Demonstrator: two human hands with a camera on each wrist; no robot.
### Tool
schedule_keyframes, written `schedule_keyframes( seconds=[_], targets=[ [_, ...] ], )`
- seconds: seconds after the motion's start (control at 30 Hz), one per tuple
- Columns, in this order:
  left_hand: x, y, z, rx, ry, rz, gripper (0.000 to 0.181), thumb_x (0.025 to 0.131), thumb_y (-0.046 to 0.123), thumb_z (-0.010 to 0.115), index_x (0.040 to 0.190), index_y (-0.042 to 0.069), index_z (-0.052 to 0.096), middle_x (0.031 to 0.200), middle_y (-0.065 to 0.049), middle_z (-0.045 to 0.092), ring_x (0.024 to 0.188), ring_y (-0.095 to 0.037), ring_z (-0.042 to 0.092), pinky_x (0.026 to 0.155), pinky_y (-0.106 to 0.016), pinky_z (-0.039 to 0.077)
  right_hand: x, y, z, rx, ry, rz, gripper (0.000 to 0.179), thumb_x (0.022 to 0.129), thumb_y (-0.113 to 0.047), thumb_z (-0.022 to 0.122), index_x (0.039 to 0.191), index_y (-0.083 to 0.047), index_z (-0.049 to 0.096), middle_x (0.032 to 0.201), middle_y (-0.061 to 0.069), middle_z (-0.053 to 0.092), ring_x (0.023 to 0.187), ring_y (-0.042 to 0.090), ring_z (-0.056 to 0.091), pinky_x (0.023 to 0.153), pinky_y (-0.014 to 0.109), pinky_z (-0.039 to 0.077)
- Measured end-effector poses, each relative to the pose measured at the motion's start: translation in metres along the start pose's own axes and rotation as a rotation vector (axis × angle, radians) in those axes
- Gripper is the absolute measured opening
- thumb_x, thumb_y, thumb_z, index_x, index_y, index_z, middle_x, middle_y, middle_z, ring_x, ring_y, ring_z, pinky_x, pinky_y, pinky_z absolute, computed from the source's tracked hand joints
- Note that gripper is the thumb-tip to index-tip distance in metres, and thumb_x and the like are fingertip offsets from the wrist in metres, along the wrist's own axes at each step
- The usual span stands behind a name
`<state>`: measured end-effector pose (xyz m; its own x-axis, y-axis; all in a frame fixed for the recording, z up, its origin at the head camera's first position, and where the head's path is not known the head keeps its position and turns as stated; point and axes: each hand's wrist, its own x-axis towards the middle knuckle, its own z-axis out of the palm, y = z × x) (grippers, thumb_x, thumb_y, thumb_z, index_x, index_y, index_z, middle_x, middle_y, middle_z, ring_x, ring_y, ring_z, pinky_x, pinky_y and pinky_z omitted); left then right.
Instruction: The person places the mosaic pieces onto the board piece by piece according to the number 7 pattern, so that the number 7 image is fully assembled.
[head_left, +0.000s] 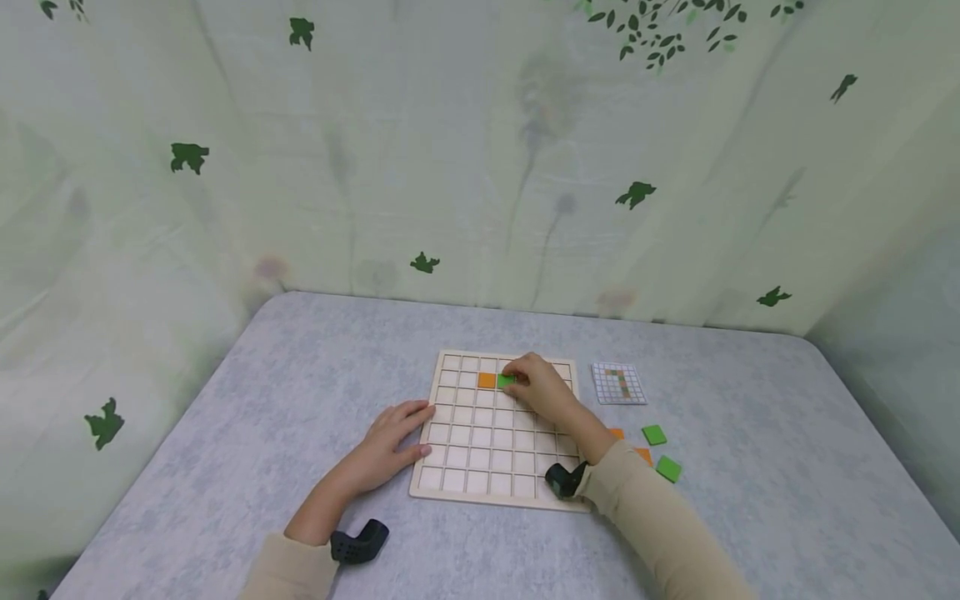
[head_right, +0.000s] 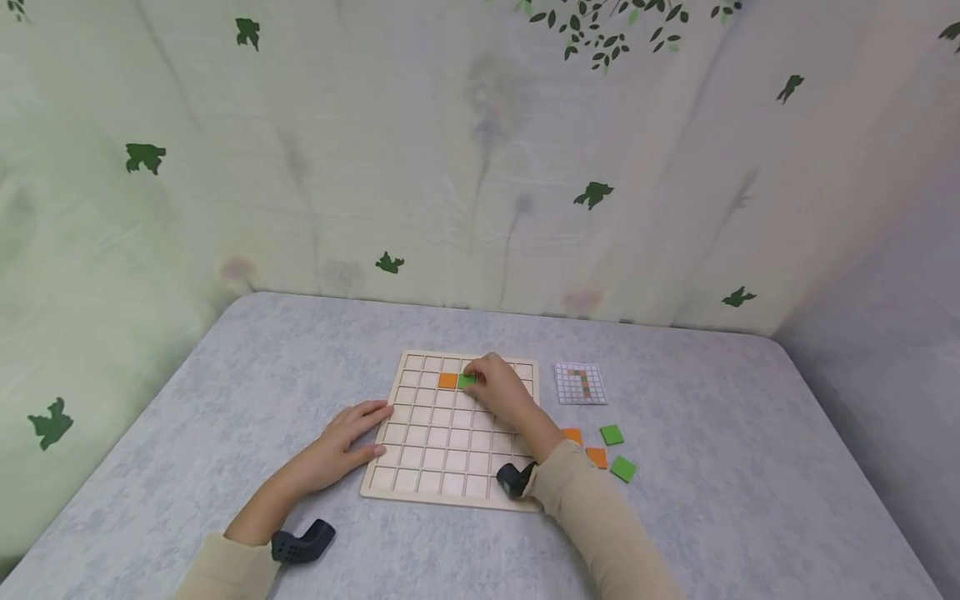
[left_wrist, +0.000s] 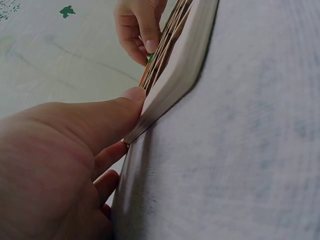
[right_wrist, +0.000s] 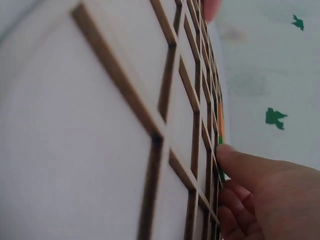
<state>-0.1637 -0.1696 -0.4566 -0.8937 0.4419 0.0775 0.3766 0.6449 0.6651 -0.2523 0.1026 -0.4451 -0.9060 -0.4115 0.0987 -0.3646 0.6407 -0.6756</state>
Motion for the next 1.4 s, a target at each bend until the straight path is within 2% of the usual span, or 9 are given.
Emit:
schedule_keyframes(
  seconds=[0.2, 0.4, 0.5, 0.7, 0.87, 1.1, 1.27, 1.4],
  targets=[
    [-0.001, 0.0, 0.0, 0.013, 0.012, -0.003, 0.058, 0.086, 0.022, 0.062, 0.137, 0.006, 0.039, 0.14, -0.013, 0.031, 0.129, -0.034, 0.019, 0.099, -0.054, 0.018, 0.001, -0.002, 0.0, 0.019, -0.015, 0.039, 0.024, 0.083, -0.017, 0.067, 0.106, -0.012, 0.064, 0.097, 0.0, 0.052, 0.085, 0.014, 0.046, 0.074, 0.029, 0.041],
    [0.0, 0.001, 0.0, 0.004, 0.005, 0.006, 0.057, 0.086, 0.021, 0.061, 0.136, 0.004, 0.039, 0.14, -0.015, 0.031, 0.13, -0.034, 0.019, 0.102, -0.052, 0.009, -0.004, -0.007, -0.014, 0.082, -0.03, 0.025, 0.039, 0.084, -0.017, 0.065, 0.121, -0.007, 0.056, 0.111, 0.008, 0.053, 0.099, 0.02, 0.05, 0.083, 0.034, 0.043],
    [0.001, 0.001, 0.001, 0.003, 0.003, 0.009, 0.057, 0.086, 0.021, 0.061, 0.136, 0.004, 0.039, 0.14, -0.016, 0.031, 0.13, -0.034, 0.019, 0.103, -0.051, 0.007, -0.011, -0.007, -0.028, 0.125, 0.005, -0.005, 0.042, 0.085, -0.017, 0.064, 0.124, -0.005, 0.053, 0.118, 0.009, 0.051, 0.105, 0.024, 0.049, 0.086, 0.036, 0.042],
    [0.001, 0.001, 0.001, 0.009, 0.004, 0.004, 0.057, 0.086, 0.021, 0.061, 0.136, 0.004, 0.039, 0.14, -0.015, 0.031, 0.13, -0.033, 0.019, 0.103, -0.051, 0.009, -0.041, -0.002, -0.061, 0.13, 0.085, -0.07, 0.048, 0.083, -0.023, 0.065, 0.126, -0.007, 0.051, 0.121, 0.007, 0.05, 0.107, 0.026, 0.048, 0.089, 0.04, 0.04],
    [0.0, 0.001, 0.001, 0.023, 0.006, -0.004, 0.058, 0.086, 0.023, 0.062, 0.137, 0.006, 0.039, 0.14, -0.013, 0.031, 0.129, -0.032, 0.021, 0.1, -0.053, 0.018, -0.075, 0.012, -0.081, 0.081, 0.111, -0.037, 0.048, 0.082, -0.019, 0.066, 0.126, -0.008, 0.051, 0.122, 0.006, 0.05, 0.108, 0.025, 0.048, 0.089, 0.042, 0.04],
    [0.0, 0.0, 0.001, 0.02, 0.013, 0.003, 0.057, 0.086, 0.024, 0.062, 0.136, 0.007, 0.039, 0.14, -0.013, 0.031, 0.129, -0.033, 0.021, 0.099, -0.054, 0.019, -0.112, 0.04, -0.084, 0.066, 0.066, 0.013, 0.048, 0.08, -0.013, 0.068, 0.124, -0.002, 0.052, 0.119, 0.014, 0.052, 0.104, 0.031, 0.05, 0.085, 0.043, 0.042],
    [0.0, -0.001, 0.001, 0.012, 0.011, 0.006, 0.058, 0.087, 0.025, 0.061, 0.137, 0.007, 0.039, 0.14, -0.013, 0.031, 0.128, -0.032, 0.021, 0.099, -0.054, 0.019, -0.128, 0.054, -0.081, 0.052, -0.021, 0.072, 0.047, 0.079, -0.013, 0.07, 0.122, -0.003, 0.054, 0.118, 0.011, 0.054, 0.103, 0.028, 0.051, 0.085, 0.043, 0.042],
    [0.0, -0.002, 0.002, 0.006, 0.011, 0.003, 0.058, 0.087, 0.026, 0.061, 0.137, 0.008, 0.039, 0.14, -0.012, 0.031, 0.128, -0.032, 0.021, 0.099, -0.055, 0.019, -0.134, 0.058, -0.08, 0.017, -0.054, 0.094, 0.04, 0.079, -0.013, 0.07, 0.116, -0.004, 0.057, 0.113, 0.009, 0.055, 0.103, 0.027, 0.051, 0.087, 0.044, 0.04]
  ],
)
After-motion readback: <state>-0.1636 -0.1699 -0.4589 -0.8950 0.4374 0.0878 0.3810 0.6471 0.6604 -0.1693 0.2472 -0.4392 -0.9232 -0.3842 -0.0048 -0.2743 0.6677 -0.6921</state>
